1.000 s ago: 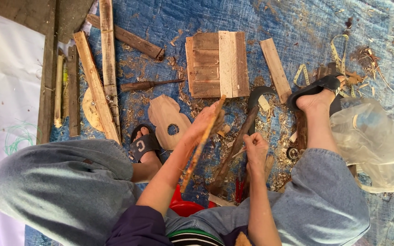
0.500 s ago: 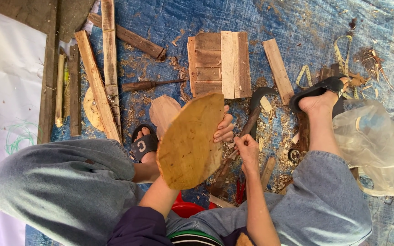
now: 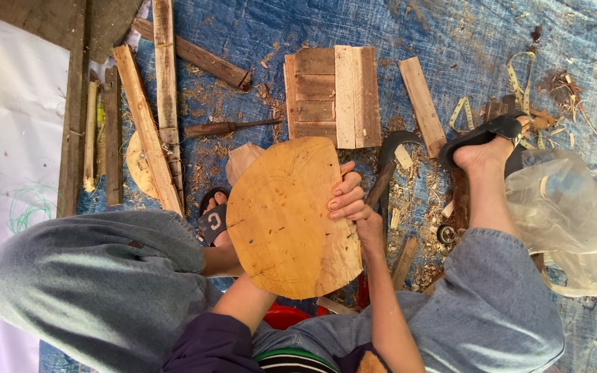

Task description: The person shapes a piece of wood using a hammer and a sickle, occasionally hammering small pegs or nails into the wood and using the sickle to shave the edges.

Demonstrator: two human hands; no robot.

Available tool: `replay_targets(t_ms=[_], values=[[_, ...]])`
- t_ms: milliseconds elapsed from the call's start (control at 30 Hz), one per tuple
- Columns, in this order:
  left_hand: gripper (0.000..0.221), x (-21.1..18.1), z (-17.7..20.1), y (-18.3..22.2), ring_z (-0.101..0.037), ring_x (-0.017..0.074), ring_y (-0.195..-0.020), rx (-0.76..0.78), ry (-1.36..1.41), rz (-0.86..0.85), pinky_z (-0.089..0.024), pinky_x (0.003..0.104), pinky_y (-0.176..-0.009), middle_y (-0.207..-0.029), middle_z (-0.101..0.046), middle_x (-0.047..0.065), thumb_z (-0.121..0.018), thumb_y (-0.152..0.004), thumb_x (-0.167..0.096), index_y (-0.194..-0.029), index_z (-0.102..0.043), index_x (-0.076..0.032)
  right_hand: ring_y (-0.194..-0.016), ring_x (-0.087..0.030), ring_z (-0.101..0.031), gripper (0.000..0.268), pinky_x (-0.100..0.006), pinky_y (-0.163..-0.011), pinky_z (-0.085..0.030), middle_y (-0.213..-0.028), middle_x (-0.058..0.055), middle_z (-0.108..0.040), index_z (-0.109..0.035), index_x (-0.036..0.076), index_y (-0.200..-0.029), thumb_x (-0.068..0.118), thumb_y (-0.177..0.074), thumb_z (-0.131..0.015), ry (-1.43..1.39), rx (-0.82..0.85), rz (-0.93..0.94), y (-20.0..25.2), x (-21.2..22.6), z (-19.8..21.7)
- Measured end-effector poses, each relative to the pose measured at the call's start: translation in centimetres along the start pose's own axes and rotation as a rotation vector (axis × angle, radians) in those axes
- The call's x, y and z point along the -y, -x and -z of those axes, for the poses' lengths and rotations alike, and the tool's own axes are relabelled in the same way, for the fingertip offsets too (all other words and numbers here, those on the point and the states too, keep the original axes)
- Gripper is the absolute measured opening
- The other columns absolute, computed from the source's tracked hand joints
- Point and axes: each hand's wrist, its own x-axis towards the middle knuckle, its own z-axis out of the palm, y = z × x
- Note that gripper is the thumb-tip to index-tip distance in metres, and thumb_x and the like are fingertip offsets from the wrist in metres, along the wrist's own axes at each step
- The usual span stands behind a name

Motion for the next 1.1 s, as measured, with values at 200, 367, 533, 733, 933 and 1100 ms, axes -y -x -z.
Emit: replay_targets(t_ms=[200,367,533,733,933,1100], values=[[0.085,-0.6,-0.3,-0.3,-0.059,0.0364,-0.105,-0.227,-0.083,-0.001,-0.044,0.043,-0.097,-0.111,-0.059,0.026,-0.049,-0.089,-0.077,-0.112,-0.059,0.004,-0.061,-0.019,-0.061,0.023,-0.030,-0.047,-0.048,-0.066,-0.012,-0.063,-0.065,0.007,-0.070,0.020,-0.088,-0.072,0.157,0.031,-0.140,5.9,20.8,-7.6],[0.093,-0.8,0.9,-1.2,-0.060,0.0386,-0.115,-0.387,-0.156,0.003,-0.044,0.044,-0.106,-0.120,-0.060,0.029,-0.051,-0.086,-0.080,-0.118,-0.059,0.007,-0.107,-0.026,-0.065,0.030,-0.040,-0.086,-0.055,-0.117,-0.015,-0.070,-0.070,0.010,-0.112,0.032,-0.094,-0.066,-0.250,0.075,-0.232,10.3,33.0,-8.0],[0.067,1.5,5.8,-3.9,-0.071,0.0326,-0.059,-0.694,-1.024,-0.537,-0.054,0.042,-0.056,-0.055,-0.064,0.014,-0.034,-0.109,-0.055,-0.067,-0.069,-0.015,-0.148,-0.050,-0.031,0.105,-0.065,-0.117,-0.028,-0.161,-0.031,-0.034,-0.038,0.007,-0.155,0.083,-0.084,-0.019,-0.543,0.411,-0.208,10.3,38.4,-5.5],[0.057,2.8,3.4,-2.1,-0.073,0.0401,-0.069,-0.423,-1.031,-0.593,-0.056,0.049,-0.062,-0.063,-0.068,0.022,-0.038,-0.111,-0.044,-0.078,-0.071,-0.010,-0.098,-0.023,-0.070,0.032,-0.041,-0.091,-0.056,-0.099,-0.010,-0.075,-0.075,0.012,-0.105,0.041,-0.105,-0.061,-0.173,-0.027,0.106,9.6,31.1,-8.1],[0.046,-0.3,0.9,-0.4,-0.065,0.0308,-0.080,-0.055,-0.677,-0.907,-0.055,0.042,-0.066,-0.106,-0.064,0.012,-0.074,-0.094,-0.020,-0.136,-0.056,-0.018,-0.090,-0.034,-0.070,0.040,-0.042,-0.090,-0.047,-0.078,-0.009,-0.070,-0.078,0.032,-0.096,0.065,-0.102,-0.057,0.206,-0.367,-0.036,9.1,31.1,-5.1],[0.017,-1.5,0.0,1.4,-0.069,0.0291,-0.094,0.066,-0.674,-1.004,-0.058,0.041,-0.080,-0.117,-0.063,0.007,-0.073,-0.093,-0.012,-0.108,-0.076,-0.021,-0.082,-0.023,-0.068,0.040,-0.036,-0.084,-0.052,-0.074,-0.012,-0.067,-0.068,0.013,-0.083,0.041,-0.110,-0.058,-0.040,-0.235,0.185,11.8,34.5,-5.0]])
